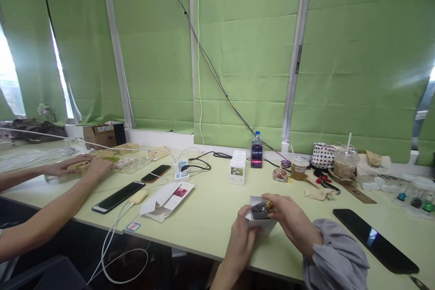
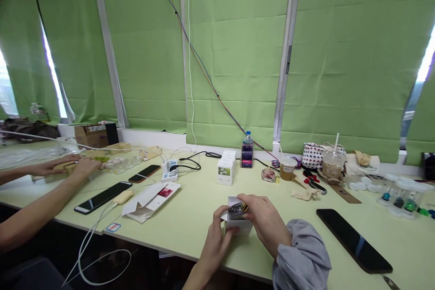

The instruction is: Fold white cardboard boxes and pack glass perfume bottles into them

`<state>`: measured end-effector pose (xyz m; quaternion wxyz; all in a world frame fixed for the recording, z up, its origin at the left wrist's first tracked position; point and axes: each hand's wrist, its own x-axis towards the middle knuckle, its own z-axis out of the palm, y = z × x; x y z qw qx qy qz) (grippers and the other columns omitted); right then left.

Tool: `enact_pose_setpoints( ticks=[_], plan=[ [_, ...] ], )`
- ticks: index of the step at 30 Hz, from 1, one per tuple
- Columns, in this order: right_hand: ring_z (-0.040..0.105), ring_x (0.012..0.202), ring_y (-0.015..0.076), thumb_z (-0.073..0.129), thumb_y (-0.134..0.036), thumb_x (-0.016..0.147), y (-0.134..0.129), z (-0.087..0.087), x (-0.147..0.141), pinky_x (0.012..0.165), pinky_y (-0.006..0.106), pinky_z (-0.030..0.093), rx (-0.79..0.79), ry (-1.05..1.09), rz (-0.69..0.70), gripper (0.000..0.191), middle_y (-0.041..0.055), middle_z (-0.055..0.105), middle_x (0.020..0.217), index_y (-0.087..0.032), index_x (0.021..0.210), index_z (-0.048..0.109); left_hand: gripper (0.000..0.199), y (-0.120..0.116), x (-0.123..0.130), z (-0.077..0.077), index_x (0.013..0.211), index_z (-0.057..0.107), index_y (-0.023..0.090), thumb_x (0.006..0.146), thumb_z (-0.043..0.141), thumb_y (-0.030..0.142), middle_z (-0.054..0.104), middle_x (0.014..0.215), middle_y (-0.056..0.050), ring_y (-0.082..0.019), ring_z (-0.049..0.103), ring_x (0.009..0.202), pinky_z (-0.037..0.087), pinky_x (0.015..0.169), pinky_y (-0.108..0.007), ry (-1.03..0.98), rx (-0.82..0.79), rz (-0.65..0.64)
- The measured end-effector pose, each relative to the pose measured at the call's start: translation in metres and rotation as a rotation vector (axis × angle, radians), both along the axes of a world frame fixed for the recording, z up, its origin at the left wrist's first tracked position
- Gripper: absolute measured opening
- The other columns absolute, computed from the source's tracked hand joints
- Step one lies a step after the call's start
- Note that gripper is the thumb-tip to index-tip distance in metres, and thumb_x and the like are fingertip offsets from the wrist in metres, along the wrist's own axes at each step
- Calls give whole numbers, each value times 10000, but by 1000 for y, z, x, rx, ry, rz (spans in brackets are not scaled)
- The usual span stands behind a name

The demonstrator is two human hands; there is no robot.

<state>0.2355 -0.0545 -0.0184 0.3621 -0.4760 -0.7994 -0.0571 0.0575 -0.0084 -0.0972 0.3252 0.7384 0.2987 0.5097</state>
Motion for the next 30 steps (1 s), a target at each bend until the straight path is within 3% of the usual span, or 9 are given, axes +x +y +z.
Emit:
enact_pose_setpoints(
  ticks=[5,10,17,25,30],
  plan=[
    [622,933,218,454,-79,853,6,-4,-5,840,383,438,4,-66,20,355,66,689,1008,-229,1171,505,448,1,1,-4,1240,407,222,815,493,110,598,1160,-64,-189,596,1014,465,898,-358,4,13,8],
    [602,960,211,469,-99,878,2,-1,-8,845,367,410,13,-58,20,275,66,668,1058,-229,1115,522,421,4,1,-8,1234,384,220,835,494,142,590,1166,-69,-185,606,998,479,872,-355,-15,4,13],
    [577,953,216,472,-161,917,4,1,-7,805,348,425,-41,-79,85,170,58,676,984,-226,1041,568,400,1,2,-1,1193,412,225,816,496,117,615,1098,-48,-179,615,959,483,856,-346,-1,4,5],
    [529,933,226,424,-206,940,12,-10,-7,779,373,444,33,-90,37,223,86,598,996,-239,1053,614,383,1,2,9,1163,421,232,807,498,114,608,1111,-43,-178,613,955,474,850,-336,-5,-63,-6],
    [538,1007,220,402,-222,946,18,-15,-1,858,370,470,62,72,97,266,91,566,1063,-229,1148,575,406,2,3,7,1197,390,228,820,512,141,595,1148,-54,-183,603,964,462,858,-338,4,-73,13]
  ],
)
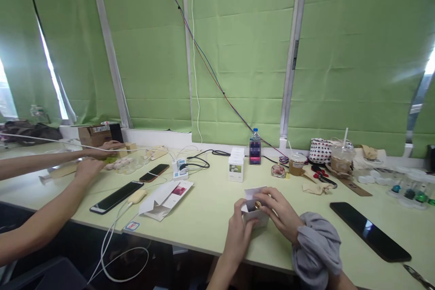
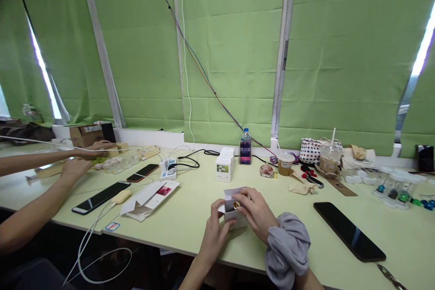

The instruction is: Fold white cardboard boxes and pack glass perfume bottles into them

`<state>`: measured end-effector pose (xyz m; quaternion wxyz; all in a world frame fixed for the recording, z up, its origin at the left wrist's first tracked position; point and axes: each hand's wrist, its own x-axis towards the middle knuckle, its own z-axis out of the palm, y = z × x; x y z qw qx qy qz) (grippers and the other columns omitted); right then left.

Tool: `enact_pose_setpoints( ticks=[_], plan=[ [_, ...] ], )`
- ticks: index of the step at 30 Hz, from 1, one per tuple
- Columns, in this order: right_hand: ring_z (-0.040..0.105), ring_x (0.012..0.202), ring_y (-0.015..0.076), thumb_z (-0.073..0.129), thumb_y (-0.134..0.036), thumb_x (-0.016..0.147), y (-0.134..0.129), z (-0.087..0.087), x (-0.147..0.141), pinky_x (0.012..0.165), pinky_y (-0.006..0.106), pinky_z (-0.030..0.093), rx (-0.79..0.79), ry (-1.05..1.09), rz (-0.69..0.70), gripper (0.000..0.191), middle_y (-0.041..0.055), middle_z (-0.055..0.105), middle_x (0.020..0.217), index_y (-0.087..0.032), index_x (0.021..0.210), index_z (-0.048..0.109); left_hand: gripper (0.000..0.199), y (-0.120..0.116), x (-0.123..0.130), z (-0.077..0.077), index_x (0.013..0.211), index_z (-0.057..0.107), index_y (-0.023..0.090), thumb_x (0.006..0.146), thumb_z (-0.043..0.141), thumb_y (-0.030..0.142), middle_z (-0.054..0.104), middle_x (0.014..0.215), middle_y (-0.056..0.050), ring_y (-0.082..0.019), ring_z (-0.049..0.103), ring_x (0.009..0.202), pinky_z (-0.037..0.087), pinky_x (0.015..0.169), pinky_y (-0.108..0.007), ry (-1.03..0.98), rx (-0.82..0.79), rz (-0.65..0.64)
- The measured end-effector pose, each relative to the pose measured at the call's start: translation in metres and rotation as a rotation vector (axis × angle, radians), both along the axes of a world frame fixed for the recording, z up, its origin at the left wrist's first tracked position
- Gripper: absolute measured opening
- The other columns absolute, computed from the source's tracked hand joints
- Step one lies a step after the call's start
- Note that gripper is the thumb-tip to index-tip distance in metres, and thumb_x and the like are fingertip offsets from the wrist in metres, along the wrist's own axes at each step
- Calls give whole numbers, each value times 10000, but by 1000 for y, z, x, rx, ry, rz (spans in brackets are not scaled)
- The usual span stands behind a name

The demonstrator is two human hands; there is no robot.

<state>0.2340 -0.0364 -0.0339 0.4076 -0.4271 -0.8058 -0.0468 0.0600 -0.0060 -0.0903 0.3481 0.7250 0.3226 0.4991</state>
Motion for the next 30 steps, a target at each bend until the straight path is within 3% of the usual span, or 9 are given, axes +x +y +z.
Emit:
enact_pose_setpoints(
  ticks=[3,10,13,16,19,23,25,28,30],
  plan=[
    [548,1038,207,364,-209,953,2,0,7,889,341,476,1,138,-43,285,95,551,1087,-222,1162,557,456,1,0,-1,1254,373,233,827,508,149,577,1204,-63,-180,596,971,459,865,-334,-7,-12,9],
    [605,847,190,373,-247,918,10,-4,10,734,334,528,-90,287,-152,281,94,560,1024,-205,1117,567,628,1,1,14,1368,319,253,786,529,146,606,1187,-47,-188,604,950,464,866,-328,-77,-121,-51],
    [588,828,187,430,-245,870,9,-2,10,688,316,520,-163,364,-133,244,81,586,1010,-202,1060,576,677,-3,0,18,1364,307,264,749,552,123,599,1209,-35,-187,607,961,463,865,-307,-137,-168,-68],
    [567,746,175,464,-259,840,3,6,9,637,289,486,-266,426,-80,160,44,605,889,-199,928,584,631,-7,-1,18,1336,319,257,762,553,140,654,1070,-15,-177,620,870,471,815,-295,-149,-175,-48],
    [584,815,186,437,-270,873,-3,13,6,668,287,461,-324,420,20,188,46,608,889,-196,872,610,608,-6,-2,16,1325,323,245,773,569,179,677,973,-9,-171,628,814,479,794,-297,-179,-183,-51],
    [579,909,204,402,-273,898,-4,14,1,689,294,450,-297,416,27,239,65,595,937,-202,871,628,811,6,-4,10,1390,219,240,706,653,187,699,974,-28,-188,657,836,490,820,-326,-278,-262,-74],
    [572,886,202,396,-284,897,-3,11,0,675,292,459,-293,425,8,246,64,567,926,-204,870,627,778,13,-6,6,1350,330,205,659,687,174,712,970,-50,-215,659,869,489,821,-336,-229,-297,-112],
    [556,878,201,391,-253,875,-1,7,2,680,292,471,-289,427,-10,245,65,520,929,-202,860,630,510,17,-9,2,1082,612,156,582,711,133,721,974,-63,-263,633,915,478,803,-329,-11,-293,-141],
    [549,883,200,383,-207,852,0,6,5,713,304,465,-289,402,-3,244,63,513,934,-203,848,627,390,15,-10,2,966,668,152,578,686,119,721,942,-46,-260,617,874,469,757,-311,106,-261,-120]
  ],
)
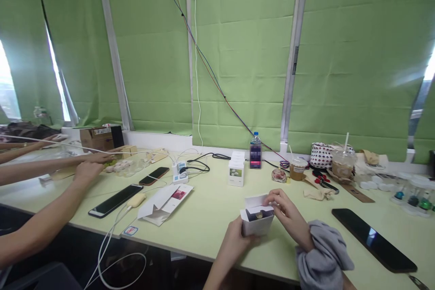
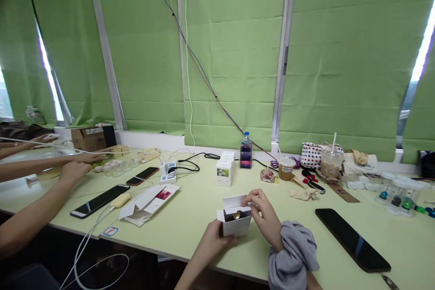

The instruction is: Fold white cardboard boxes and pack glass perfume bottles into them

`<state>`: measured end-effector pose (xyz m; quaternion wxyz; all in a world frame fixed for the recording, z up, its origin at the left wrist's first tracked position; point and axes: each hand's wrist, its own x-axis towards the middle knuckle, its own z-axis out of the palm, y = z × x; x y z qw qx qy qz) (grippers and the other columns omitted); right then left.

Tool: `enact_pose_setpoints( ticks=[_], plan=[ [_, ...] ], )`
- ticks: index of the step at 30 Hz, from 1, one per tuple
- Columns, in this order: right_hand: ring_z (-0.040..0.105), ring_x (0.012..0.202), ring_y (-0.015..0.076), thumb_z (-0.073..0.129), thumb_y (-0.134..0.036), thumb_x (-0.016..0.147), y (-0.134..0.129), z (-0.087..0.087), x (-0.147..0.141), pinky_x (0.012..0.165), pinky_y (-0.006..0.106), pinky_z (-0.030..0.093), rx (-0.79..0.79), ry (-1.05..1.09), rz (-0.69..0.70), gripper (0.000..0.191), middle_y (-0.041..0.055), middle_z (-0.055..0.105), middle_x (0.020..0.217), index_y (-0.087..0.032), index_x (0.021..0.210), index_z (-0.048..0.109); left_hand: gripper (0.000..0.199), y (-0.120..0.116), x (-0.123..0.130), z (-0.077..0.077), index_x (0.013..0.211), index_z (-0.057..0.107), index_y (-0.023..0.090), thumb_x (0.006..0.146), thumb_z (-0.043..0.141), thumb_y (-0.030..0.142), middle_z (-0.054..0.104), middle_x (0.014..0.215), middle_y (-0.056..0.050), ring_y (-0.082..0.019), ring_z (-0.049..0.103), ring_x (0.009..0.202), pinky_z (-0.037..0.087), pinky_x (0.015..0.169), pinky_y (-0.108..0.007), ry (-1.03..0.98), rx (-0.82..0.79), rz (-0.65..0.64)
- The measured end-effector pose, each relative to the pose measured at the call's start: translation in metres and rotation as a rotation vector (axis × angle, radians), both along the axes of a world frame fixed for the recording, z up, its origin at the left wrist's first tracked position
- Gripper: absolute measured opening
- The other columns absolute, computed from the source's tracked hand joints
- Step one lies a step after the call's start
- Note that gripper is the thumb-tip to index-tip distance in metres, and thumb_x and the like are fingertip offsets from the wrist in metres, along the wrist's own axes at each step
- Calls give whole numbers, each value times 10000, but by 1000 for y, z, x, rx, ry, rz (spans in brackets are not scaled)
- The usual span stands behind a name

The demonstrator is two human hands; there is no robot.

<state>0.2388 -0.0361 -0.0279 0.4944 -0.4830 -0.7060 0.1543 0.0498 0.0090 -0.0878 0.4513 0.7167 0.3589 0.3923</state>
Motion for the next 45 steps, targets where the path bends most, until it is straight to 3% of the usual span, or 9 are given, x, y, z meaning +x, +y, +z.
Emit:
enact_pose_setpoints(
  ticks=[7,13,19,22,25,31,37,40,45],
  plan=[
    [520,738,175,397,-181,828,-4,6,16,661,291,405,-167,-45,187,188,30,597,836,-193,861,581,225,-13,-1,13,881,661,160,675,576,131,680,840,-15,-188,553,760,415,686,-258,32,158,-29],
    [504,616,150,408,-370,919,-7,5,14,605,293,417,-265,67,254,277,-4,534,709,-176,1058,549,346,-4,-3,9,944,696,135,601,674,102,719,911,-58,-249,607,872,460,758,-295,-236,-92,-37],
    [587,812,154,477,-511,891,-2,-1,0,736,327,485,-149,210,207,547,125,467,1277,-232,1338,327,437,-3,-4,11,1039,658,111,642,798,224,707,1053,-170,-299,670,925,523,772,-370,-589,-472,-142],
    [584,849,189,488,-623,837,2,-7,0,732,339,498,-190,142,137,639,112,568,1122,-190,1299,404,418,-5,-5,16,1033,650,105,658,803,212,693,1090,-194,-307,682,929,539,763,-374,-663,-574,-167],
    [621,790,205,420,-706,821,2,-11,-3,703,351,521,-391,205,190,646,72,637,887,-165,1151,548,406,-6,-7,20,1046,645,95,678,793,177,681,1122,-204,-319,676,961,543,791,-385,-693,-569,-198],
    [679,836,188,650,-567,773,-1,-9,-13,855,375,524,-579,623,402,505,88,709,936,-151,1056,610,436,-3,-9,20,1125,605,77,719,755,129,680,1121,-199,-310,672,989,554,828,-374,-775,-595,-197],
    [665,709,152,709,-345,765,0,-9,-17,708,290,546,-399,510,402,301,34,693,780,-153,992,660,447,1,-16,17,1215,518,77,795,671,84,712,1018,-159,-235,705,874,585,730,-299,-942,-855,-117],
    [617,599,127,672,-204,748,-1,-9,-24,584,246,527,-222,295,315,270,-7,651,715,-177,1015,645,313,0,-18,16,1093,575,59,808,675,139,718,944,-154,-215,704,768,585,650,-293,-915,-881,-220],
    [621,678,131,526,-132,800,-9,-6,-34,608,221,518,-54,36,247,355,13,674,830,-209,1141,590,286,-1,-20,19,989,621,108,779,721,274,715,896,-114,-220,685,761,564,635,-332,-860,-828,-405]
  ],
)
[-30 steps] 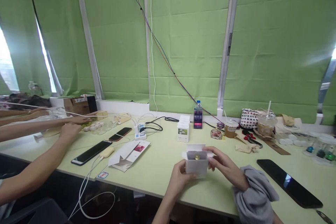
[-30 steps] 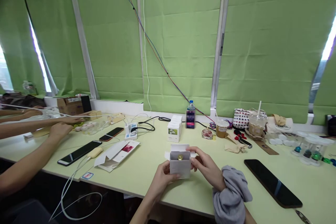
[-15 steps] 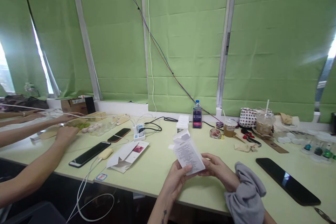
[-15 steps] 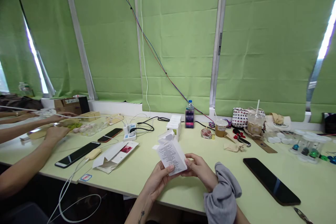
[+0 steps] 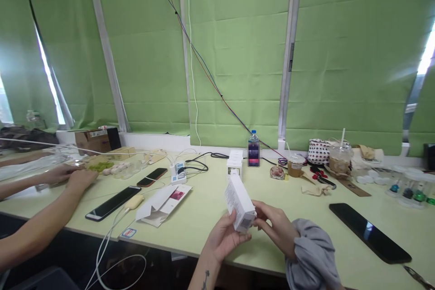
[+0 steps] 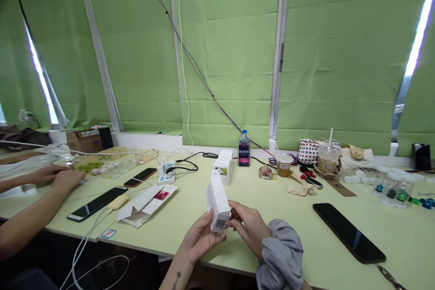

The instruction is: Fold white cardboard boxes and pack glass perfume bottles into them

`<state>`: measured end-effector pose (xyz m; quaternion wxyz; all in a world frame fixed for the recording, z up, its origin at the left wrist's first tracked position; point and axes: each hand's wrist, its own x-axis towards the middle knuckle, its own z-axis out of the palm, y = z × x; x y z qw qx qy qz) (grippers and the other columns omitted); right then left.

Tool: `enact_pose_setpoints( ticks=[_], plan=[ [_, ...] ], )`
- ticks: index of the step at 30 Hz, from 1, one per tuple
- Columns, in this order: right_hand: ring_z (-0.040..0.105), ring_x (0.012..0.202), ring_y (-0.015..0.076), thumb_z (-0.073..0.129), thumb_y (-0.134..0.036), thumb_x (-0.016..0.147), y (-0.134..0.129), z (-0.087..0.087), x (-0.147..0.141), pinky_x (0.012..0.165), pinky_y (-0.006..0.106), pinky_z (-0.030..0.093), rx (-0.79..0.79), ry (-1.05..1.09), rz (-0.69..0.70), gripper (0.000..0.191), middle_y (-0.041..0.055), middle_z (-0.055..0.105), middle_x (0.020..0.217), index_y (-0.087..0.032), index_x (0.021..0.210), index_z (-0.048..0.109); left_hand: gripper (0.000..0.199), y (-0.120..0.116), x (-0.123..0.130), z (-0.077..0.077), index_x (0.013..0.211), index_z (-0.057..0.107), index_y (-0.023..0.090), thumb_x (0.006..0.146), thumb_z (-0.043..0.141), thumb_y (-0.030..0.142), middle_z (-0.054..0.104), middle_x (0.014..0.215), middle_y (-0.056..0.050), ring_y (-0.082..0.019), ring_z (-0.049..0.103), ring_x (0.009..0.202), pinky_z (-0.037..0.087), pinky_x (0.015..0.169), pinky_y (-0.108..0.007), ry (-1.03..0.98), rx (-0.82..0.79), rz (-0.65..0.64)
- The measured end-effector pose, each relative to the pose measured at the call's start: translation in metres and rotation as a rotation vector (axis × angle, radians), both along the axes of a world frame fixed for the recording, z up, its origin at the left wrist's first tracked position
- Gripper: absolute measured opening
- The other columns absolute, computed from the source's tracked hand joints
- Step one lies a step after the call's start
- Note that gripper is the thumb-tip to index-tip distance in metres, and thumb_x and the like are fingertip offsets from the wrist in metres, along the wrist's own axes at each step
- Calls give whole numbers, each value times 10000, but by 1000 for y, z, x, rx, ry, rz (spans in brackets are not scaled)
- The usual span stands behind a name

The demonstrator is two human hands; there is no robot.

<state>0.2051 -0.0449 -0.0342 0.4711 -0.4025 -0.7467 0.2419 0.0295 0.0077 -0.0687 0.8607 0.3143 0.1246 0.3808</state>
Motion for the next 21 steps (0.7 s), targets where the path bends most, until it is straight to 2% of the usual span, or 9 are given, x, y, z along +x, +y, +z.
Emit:
enact_pose_setpoints(
  ticks=[4,7,11,14,17,19,21],
  plan=[
    [591,619,116,448,-134,850,-4,-1,-4,576,205,486,43,-73,-34,308,1,650,774,-210,1103,607,349,3,-4,2,998,627,113,765,727,353,708,865,-117,-219,676,713,518,618,-317,47,99,-74],
    [565,565,111,419,-152,888,-4,-3,-7,556,204,459,56,-121,-63,252,-11,622,708,-202,1022,627,343,4,-8,2,987,633,125,760,728,365,698,856,-106,-185,654,659,471,596,-281,55,108,-95],
    [553,563,123,392,-222,942,-7,-3,-13,568,218,448,121,-134,-113,241,-6,602,676,-205,899,628,306,1,-6,5,969,650,115,798,686,366,687,842,-101,-175,636,657,455,617,-294,34,98,-81],
    [581,690,161,412,-269,946,-10,-2,-19,661,254,476,229,-118,-154,212,31,613,777,-204,982,611,300,-4,0,7,965,667,120,801,682,371,691,873,-99,-176,634,697,465,655,-309,-28,71,-33],
    [582,942,224,510,-351,903,-10,-6,-24,822,314,492,297,-90,-166,271,98,598,1011,-180,1102,578,308,-9,7,8,981,675,117,779,713,347,694,898,-95,-167,629,747,468,688,-290,-64,86,19],
    [567,1030,244,563,-371,872,-6,-10,-24,878,326,487,302,-42,-195,329,115,581,1101,-172,1134,566,353,-11,11,11,1003,670,101,769,722,360,694,919,-119,-195,642,789,475,722,-308,-3,159,15],
    [582,1018,237,568,-338,874,0,-15,-22,864,316,497,302,-10,-244,310,106,605,1083,-177,1139,562,409,-11,14,15,1071,642,113,774,711,386,678,1024,-156,-253,651,888,484,784,-368,103,248,51]
  ],
)
